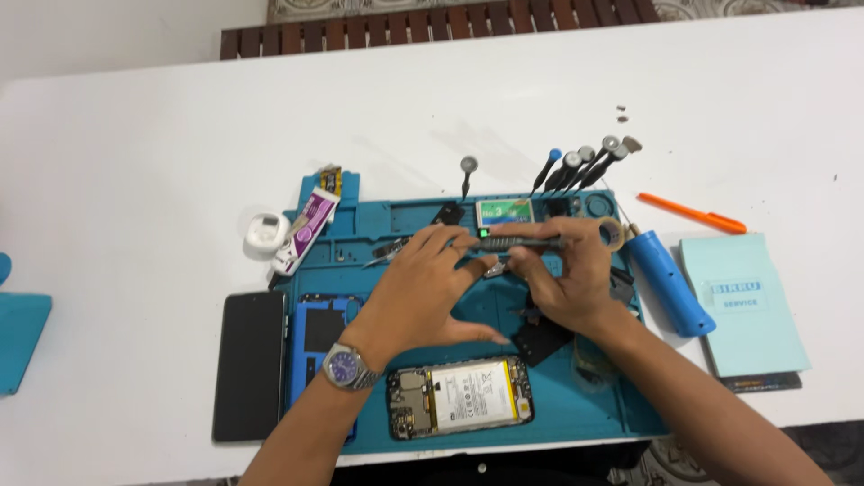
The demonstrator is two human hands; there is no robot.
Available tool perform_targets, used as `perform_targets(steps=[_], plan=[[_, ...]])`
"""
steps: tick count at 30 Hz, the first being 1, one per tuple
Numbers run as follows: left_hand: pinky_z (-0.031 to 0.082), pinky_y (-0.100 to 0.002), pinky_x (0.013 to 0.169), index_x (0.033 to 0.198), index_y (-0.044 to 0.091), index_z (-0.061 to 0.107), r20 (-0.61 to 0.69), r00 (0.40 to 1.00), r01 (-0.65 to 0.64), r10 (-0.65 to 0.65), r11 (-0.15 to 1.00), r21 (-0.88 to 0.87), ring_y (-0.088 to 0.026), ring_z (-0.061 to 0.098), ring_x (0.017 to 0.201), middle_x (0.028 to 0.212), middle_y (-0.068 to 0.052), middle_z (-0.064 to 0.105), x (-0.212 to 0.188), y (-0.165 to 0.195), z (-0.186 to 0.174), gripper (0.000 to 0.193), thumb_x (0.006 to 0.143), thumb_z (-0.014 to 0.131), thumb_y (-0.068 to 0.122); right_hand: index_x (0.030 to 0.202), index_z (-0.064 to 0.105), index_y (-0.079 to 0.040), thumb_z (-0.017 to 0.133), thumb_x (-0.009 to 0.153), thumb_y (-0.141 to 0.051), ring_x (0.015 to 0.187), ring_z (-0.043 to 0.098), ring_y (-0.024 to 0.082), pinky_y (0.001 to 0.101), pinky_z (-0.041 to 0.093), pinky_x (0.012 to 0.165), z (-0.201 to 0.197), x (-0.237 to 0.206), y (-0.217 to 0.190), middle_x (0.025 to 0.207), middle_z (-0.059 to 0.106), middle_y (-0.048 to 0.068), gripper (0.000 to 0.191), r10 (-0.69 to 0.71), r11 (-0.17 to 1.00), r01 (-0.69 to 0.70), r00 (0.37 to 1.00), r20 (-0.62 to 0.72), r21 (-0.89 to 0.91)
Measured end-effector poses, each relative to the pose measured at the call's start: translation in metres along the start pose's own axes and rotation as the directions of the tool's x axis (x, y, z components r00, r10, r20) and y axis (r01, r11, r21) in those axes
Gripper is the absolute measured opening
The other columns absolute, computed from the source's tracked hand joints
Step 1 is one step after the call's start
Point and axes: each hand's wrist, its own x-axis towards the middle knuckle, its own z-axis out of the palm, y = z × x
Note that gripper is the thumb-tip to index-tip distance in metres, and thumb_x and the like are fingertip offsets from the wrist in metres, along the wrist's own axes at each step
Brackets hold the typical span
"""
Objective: The person repairs a disassembled smartphone at a repair bench. They hold the phone chassis with the battery exposed, brush the internal components with a wooden-handled brush, pry at the board with a blue spudger, then set the phone down and use a screwdriver on small parts while handling a small component and a cloth.
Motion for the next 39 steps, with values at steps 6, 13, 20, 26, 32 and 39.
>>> perform_targets(steps=[6, 13, 20, 26, 32, 39], plan=[[0.040, -0.053, 0.111, 0.117, 0.004, 0.073, -0.030, 0.999, -0.012, 0.012, 1.000, -0.003, -0.036, 0.052, 0.126, 0.120, -0.018, 0.066, -0.004, -0.002, 0.004, 0.089, 0.070, 0.072, 0.080, 0.120, 0.035, -0.001, 0.062, 0.101, 0.003, 0.086, 0.077, 0.019, 0.0271, 0.060, 0.069, 0.000, 0.001, 0.002, 0.114, 0.072, 0.026, 0.033, 0.004, 0.995, -0.007, 0.999, -0.033, -0.098], [0.043, -0.050, 0.108, 0.116, 0.003, 0.073, -0.038, 0.998, -0.057, 0.058, 0.998, 0.038, -0.035, 0.056, 0.118, 0.111, -0.015, 0.067, -0.003, 0.002, 0.002, 0.088, 0.071, 0.070, 0.078, 0.115, 0.042, -0.001, 0.067, 0.100, -0.001, 0.084, 0.076, 0.014, 0.0222, 0.059, 0.066, 0.001, 0.001, -0.004, 0.111, 0.076, 0.018, 0.029, -0.065, 0.963, 0.064, 0.998, 0.005, -0.262], [0.048, -0.042, 0.081, 0.105, 0.003, 0.074, -0.006, 1.000, -0.002, 0.002, 1.000, -0.001, -0.027, 0.061, 0.087, 0.091, -0.008, 0.068, -0.001, -0.001, -0.002, 0.078, 0.074, 0.074, 0.074, 0.116, 0.044, -0.002, 0.070, 0.100, -0.004, 0.075, 0.071, 0.011, 0.0204, 0.055, 0.061, -0.003, 0.007, -0.003, 0.109, 0.077, 0.015, 0.031, -0.029, 0.949, 0.007, 0.997, -0.066, -0.316], [0.046, -0.038, 0.068, 0.070, 0.009, 0.068, 0.019, 0.989, 0.146, -0.145, 0.989, -0.016, -0.022, 0.059, 0.071, 0.069, -0.002, 0.064, 0.000, -0.012, -0.020, 0.064, 0.068, 0.078, 0.073, 0.117, 0.046, 0.000, 0.072, 0.098, -0.002, 0.073, 0.073, 0.010, 0.0214, 0.057, 0.057, -0.003, 0.017, -0.003, 0.105, 0.078, 0.014, 0.031, 0.001, 0.940, -0.016, 0.999, -0.042, -0.341], [0.044, -0.037, 0.067, 0.067, 0.011, 0.062, -0.056, 0.986, 0.156, -0.155, 0.988, 0.011, -0.021, 0.055, 0.065, 0.065, -0.001, 0.061, 0.002, -0.018, -0.020, 0.067, 0.066, 0.076, 0.076, 0.122, 0.045, 0.001, 0.069, 0.101, -0.002, 0.082, 0.076, 0.015, 0.0232, 0.059, 0.062, -0.005, 0.018, 0.002, 0.106, 0.077, 0.015, 0.032, 0.015, 0.953, -0.023, 1.000, -0.027, -0.303], [0.046, -0.037, 0.078, 0.094, 0.008, 0.067, -0.309, 0.945, 0.062, -0.109, 0.986, -0.156, -0.021, 0.060, 0.083, 0.087, -0.002, 0.065, 0.004, -0.014, -0.029, 0.053, 0.098, 0.062, 0.061, 0.120, 0.048, 0.000, 0.071, 0.100, -0.005, 0.071, 0.073, 0.012, 0.0229, 0.055, 0.055, -0.002, 0.009, 0.007, 0.104, 0.079, 0.013, 0.031, 0.131, 0.966, -0.127, 0.991, 0.006, -0.225]])
